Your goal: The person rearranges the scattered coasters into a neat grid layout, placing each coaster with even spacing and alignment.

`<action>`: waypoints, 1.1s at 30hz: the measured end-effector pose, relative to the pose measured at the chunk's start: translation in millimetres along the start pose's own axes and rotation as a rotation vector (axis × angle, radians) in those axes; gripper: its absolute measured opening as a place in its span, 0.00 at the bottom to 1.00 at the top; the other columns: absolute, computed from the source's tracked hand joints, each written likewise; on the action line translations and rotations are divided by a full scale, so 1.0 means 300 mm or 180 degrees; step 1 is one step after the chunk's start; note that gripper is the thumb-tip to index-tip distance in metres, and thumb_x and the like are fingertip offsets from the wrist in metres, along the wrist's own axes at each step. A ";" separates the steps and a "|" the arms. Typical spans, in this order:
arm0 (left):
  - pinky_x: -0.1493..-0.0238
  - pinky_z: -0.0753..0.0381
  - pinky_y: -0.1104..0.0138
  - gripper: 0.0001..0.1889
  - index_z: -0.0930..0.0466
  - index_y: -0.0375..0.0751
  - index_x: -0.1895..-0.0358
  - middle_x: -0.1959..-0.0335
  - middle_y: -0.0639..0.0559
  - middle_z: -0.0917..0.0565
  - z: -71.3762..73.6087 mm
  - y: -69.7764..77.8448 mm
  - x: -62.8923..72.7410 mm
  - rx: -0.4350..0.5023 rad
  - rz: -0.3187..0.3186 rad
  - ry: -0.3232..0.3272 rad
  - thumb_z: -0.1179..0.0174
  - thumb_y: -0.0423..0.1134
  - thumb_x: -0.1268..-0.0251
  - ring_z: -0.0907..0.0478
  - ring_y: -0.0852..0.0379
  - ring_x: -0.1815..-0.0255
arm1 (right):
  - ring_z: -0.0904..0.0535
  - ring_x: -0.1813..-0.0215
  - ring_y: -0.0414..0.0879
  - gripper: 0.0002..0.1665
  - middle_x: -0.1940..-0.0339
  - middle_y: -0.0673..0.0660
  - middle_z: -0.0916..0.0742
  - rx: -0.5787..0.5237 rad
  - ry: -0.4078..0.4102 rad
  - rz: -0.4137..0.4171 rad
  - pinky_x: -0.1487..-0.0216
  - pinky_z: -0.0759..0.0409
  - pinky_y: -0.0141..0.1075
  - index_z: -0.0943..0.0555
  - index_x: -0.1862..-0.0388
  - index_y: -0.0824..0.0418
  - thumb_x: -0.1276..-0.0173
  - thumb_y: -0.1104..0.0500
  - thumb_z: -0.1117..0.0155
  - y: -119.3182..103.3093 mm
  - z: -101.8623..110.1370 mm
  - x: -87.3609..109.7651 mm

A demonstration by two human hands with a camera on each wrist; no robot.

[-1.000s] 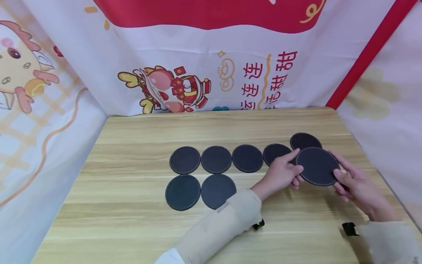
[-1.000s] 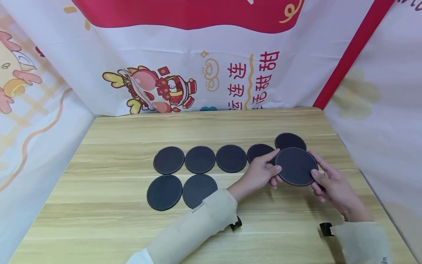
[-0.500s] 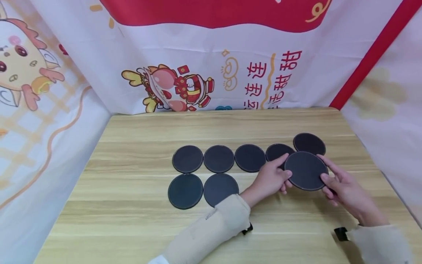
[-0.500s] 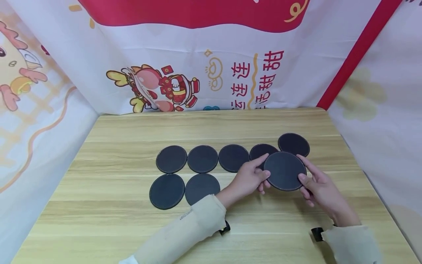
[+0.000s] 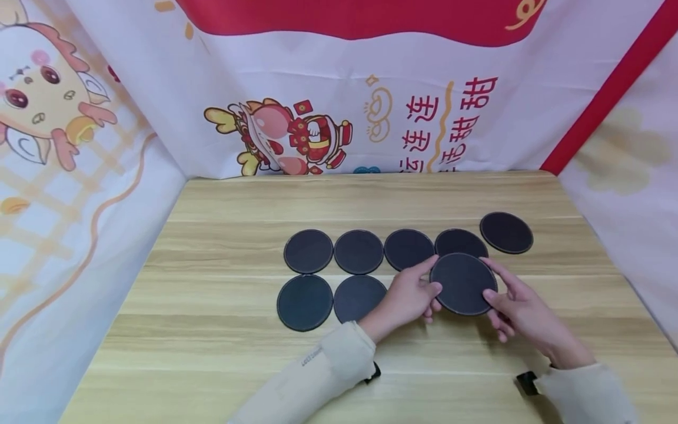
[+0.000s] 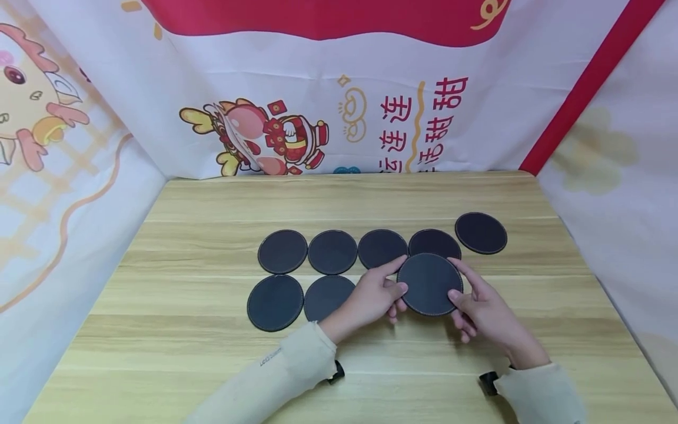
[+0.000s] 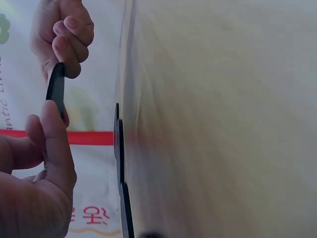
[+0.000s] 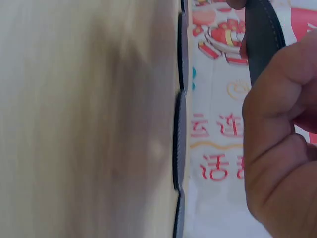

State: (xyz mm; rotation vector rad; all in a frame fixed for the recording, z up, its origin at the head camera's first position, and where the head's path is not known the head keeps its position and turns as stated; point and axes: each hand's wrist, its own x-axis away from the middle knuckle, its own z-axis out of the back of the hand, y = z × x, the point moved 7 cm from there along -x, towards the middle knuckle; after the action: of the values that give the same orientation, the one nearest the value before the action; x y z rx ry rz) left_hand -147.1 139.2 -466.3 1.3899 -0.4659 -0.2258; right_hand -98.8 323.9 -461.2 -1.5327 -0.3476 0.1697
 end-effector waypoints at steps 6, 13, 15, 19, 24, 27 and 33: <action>0.84 0.18 0.62 0.32 0.35 0.49 0.22 0.85 0.48 0.19 0.059 -0.034 0.039 -0.0391 0.0152 0.0002 0.41 0.31 0.27 0.28 0.59 0.91 | 0.30 0.89 0.41 0.37 0.86 0.56 0.21 0.0110 -0.0055 -0.0263 0.86 0.21 0.43 0.54 0.18 0.52 0.17 0.63 0.52 0.037 -0.080 -0.034; 0.87 0.23 0.67 0.32 0.41 0.44 0.20 0.86 0.50 0.19 0.105 -0.049 0.084 -0.1057 0.0348 -0.0169 0.43 0.33 0.24 0.26 0.57 0.92 | 0.31 0.88 0.41 0.40 0.84 0.57 0.22 0.0205 -0.0112 -0.0649 0.84 0.20 0.42 0.56 0.18 0.55 0.19 0.62 0.48 0.074 -0.146 -0.059; 0.87 0.23 0.67 0.32 0.41 0.44 0.20 0.86 0.50 0.19 0.114 -0.056 0.095 -0.1214 0.0412 -0.0215 0.43 0.34 0.24 0.25 0.57 0.92 | 0.30 0.88 0.41 0.39 0.84 0.58 0.22 0.0291 -0.0125 -0.0740 0.84 0.20 0.41 0.54 0.18 0.55 0.20 0.63 0.47 0.081 -0.158 -0.066; 0.85 0.24 0.68 0.33 0.41 0.43 0.21 0.87 0.52 0.20 0.125 -0.074 0.104 -0.1516 0.0519 -0.0342 0.42 0.35 0.25 0.26 0.58 0.92 | 0.29 0.89 0.42 0.38 0.84 0.59 0.22 0.0483 -0.0133 -0.0853 0.84 0.21 0.41 0.50 0.20 0.57 0.21 0.63 0.45 0.094 -0.178 -0.083; 0.87 0.24 0.68 0.35 0.42 0.43 0.20 0.89 0.52 0.22 0.127 -0.100 0.094 -0.1581 0.0638 -0.0462 0.40 0.36 0.26 0.28 0.59 0.94 | 0.28 0.89 0.44 0.37 0.85 0.60 0.22 0.0704 -0.0038 -0.0928 0.85 0.21 0.45 0.46 0.21 0.58 0.23 0.65 0.44 0.105 -0.186 -0.100; 0.88 0.23 0.66 0.35 0.42 0.43 0.20 0.87 0.50 0.21 0.127 -0.109 0.086 -0.1456 0.0679 -0.0461 0.40 0.35 0.27 0.28 0.58 0.94 | 0.28 0.89 0.46 0.37 0.85 0.61 0.22 0.0872 0.0060 -0.0950 0.86 0.21 0.46 0.46 0.21 0.58 0.23 0.66 0.43 0.109 -0.185 -0.102; 0.87 0.22 0.65 0.35 0.42 0.50 0.20 0.84 0.47 0.19 0.133 -0.115 0.086 -0.1357 0.0679 -0.0492 0.40 0.36 0.27 0.27 0.56 0.92 | 0.26 0.89 0.47 0.36 0.85 0.60 0.20 0.1215 0.0279 -0.1087 0.85 0.22 0.43 0.44 0.22 0.57 0.24 0.63 0.42 0.113 -0.191 -0.110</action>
State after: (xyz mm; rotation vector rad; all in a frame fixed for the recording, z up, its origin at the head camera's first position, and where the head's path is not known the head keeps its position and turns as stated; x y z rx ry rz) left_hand -137.9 86.8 -490.9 0.9029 -0.6484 -0.2427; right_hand -107.6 260.3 -498.9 -1.0823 -0.4720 -0.0964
